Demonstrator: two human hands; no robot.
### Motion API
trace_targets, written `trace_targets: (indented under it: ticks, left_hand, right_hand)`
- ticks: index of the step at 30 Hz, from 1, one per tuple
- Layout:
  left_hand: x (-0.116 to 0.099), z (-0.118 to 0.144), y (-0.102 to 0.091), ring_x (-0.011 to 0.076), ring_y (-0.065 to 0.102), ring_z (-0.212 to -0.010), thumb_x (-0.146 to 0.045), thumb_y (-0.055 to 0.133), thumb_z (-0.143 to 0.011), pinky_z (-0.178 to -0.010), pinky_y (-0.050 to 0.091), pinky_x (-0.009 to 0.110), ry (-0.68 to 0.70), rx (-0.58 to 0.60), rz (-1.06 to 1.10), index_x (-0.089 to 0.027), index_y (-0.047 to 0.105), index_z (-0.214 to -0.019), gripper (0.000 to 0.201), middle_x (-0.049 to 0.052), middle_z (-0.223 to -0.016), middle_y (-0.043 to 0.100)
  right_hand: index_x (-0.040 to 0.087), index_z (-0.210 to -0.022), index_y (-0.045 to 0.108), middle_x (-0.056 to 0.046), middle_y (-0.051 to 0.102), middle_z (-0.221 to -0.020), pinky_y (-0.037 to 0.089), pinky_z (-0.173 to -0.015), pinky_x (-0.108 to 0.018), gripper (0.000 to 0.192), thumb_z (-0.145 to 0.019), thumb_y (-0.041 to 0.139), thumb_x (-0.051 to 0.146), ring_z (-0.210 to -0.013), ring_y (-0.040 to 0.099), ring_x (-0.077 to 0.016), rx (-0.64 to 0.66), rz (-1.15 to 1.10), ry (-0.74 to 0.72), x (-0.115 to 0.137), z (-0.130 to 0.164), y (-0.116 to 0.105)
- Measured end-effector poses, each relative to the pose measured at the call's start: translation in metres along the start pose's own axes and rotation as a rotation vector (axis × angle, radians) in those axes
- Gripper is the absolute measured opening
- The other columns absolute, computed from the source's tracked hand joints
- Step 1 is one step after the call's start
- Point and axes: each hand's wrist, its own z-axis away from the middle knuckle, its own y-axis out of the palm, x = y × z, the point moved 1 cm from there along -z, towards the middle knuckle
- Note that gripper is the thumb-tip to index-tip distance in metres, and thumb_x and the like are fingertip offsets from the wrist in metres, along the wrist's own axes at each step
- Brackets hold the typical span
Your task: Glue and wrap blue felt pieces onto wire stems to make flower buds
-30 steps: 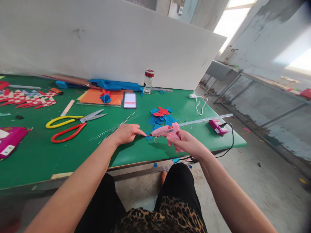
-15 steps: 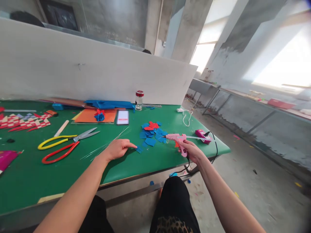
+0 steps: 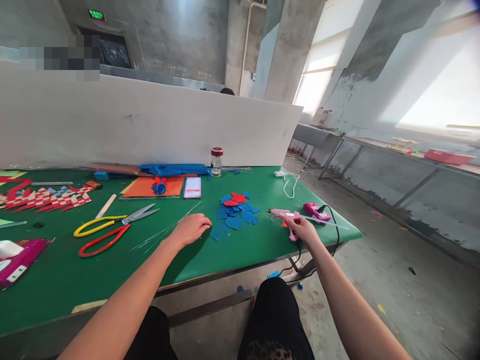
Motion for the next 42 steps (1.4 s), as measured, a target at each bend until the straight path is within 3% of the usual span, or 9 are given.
trace_targets:
  ticks: [9, 13, 17, 21, 27, 30, 33, 38, 42]
  left_hand:
    - [-0.007, -0.016, 0.004, 0.0149, 0.063, -0.075, -0.016, 0.055, -0.081, -0.063, 0.043, 0.023, 0.019, 0.107, 0.049, -0.02, 0.065, -0.078, 0.012, 0.003, -0.084, 0.07]
    - [-0.01, -0.017, 0.006, 0.0144, 0.06, -0.067, -0.014, 0.053, -0.078, -0.057, 0.039, 0.023, -0.005, 0.129, 0.039, -0.019, 0.062, -0.072, 0.011, 0.002, -0.078, 0.067]
    - [-0.017, -0.01, 0.001, 0.0149, 0.057, -0.065, -0.013, 0.052, -0.077, -0.055, 0.037, 0.024, -0.003, 0.117, 0.022, -0.02, 0.058, -0.07, 0.011, 0.002, -0.076, 0.065]
    - [-0.023, 0.008, -0.016, 0.0157, 0.056, -0.07, -0.013, 0.048, -0.079, -0.062, 0.04, 0.026, 0.014, 0.054, -0.003, -0.02, 0.056, -0.073, 0.012, 0.003, -0.08, 0.064]
    - [-0.004, 0.063, -0.059, 0.0171, 0.053, -0.073, -0.015, 0.045, -0.084, -0.065, 0.039, 0.029, 0.015, -0.058, -0.115, -0.021, 0.051, -0.074, 0.013, 0.003, -0.079, 0.058]
    - [0.006, 0.09, -0.079, 0.0183, 0.053, -0.075, -0.018, 0.042, -0.088, -0.067, 0.038, 0.03, -0.011, -0.109, -0.206, -0.021, 0.049, -0.076, 0.014, 0.003, -0.08, 0.057]
    - [0.002, 0.102, -0.091, 0.0189, 0.053, -0.076, -0.018, 0.042, -0.09, -0.068, 0.038, 0.031, 0.002, -0.118, -0.262, -0.022, 0.049, -0.077, 0.016, 0.003, -0.08, 0.057]
    - [-0.033, 0.094, -0.091, 0.0191, 0.053, -0.077, -0.014, 0.05, -0.087, -0.066, 0.038, 0.031, 0.095, -0.026, -0.339, -0.02, 0.052, -0.077, 0.012, 0.004, -0.083, 0.059]
    - [-0.061, 0.088, -0.088, 0.0202, 0.055, -0.08, -0.008, 0.054, -0.084, -0.067, 0.04, 0.032, 0.143, 0.042, -0.388, -0.018, 0.057, -0.081, 0.011, 0.005, -0.086, 0.061]
  right_hand:
    - [0.015, -0.085, 0.07, -0.017, 0.07, -0.088, 0.044, -0.069, -0.036, 0.051, -0.082, 0.055, 0.064, -0.085, 0.065, -0.0315, -0.118, 0.325, 0.161, 0.012, 0.015, -0.018]
    - [0.018, -0.104, 0.067, -0.015, 0.067, -0.11, 0.047, -0.083, -0.038, 0.039, -0.096, 0.041, 0.045, -0.101, 0.063, -0.0278, -0.215, 0.296, -0.168, 0.048, 0.045, 0.001]
    - [0.022, -0.118, 0.065, -0.008, 0.064, -0.124, 0.045, -0.099, -0.034, 0.04, -0.089, 0.04, 0.008, -0.116, 0.058, -0.0206, 0.154, 0.062, -0.701, 0.095, 0.069, 0.055]
    - [0.025, -0.135, 0.055, -0.004, 0.057, -0.138, 0.045, -0.101, -0.033, 0.055, -0.086, 0.041, 0.004, -0.124, 0.055, -0.02, 0.446, 0.052, -0.818, 0.125, 0.076, 0.093]
    - [0.024, -0.102, 0.074, -0.005, 0.074, -0.091, 0.048, -0.072, -0.031, 0.032, -0.095, 0.048, 0.043, -0.079, 0.068, -0.0224, 0.561, 0.238, -0.693, 0.112, 0.077, 0.045]
    - [0.022, -0.094, 0.076, -0.013, 0.071, -0.108, 0.048, -0.076, -0.039, 0.03, -0.076, 0.074, 0.046, -0.09, 0.065, -0.0319, 0.285, 0.468, -0.551, 0.097, 0.076, 0.005]
    - [0.019, -0.108, 0.072, -0.017, 0.068, -0.114, 0.043, -0.091, -0.048, 0.027, -0.084, 0.066, 0.032, -0.105, 0.06, -0.0353, -0.075, 0.393, -0.498, 0.108, 0.085, -0.003]
    - [0.021, -0.1, 0.073, -0.006, 0.074, -0.098, 0.05, -0.082, -0.032, 0.023, -0.088, 0.059, 0.036, -0.091, 0.067, -0.0209, 0.442, -0.359, -0.498, 0.158, 0.119, 0.062]
    - [0.018, -0.097, 0.074, -0.005, 0.074, -0.092, 0.048, -0.075, -0.028, 0.027, -0.085, 0.061, 0.038, -0.083, 0.065, -0.0181, 0.627, -0.539, -0.391, 0.174, 0.133, 0.1]
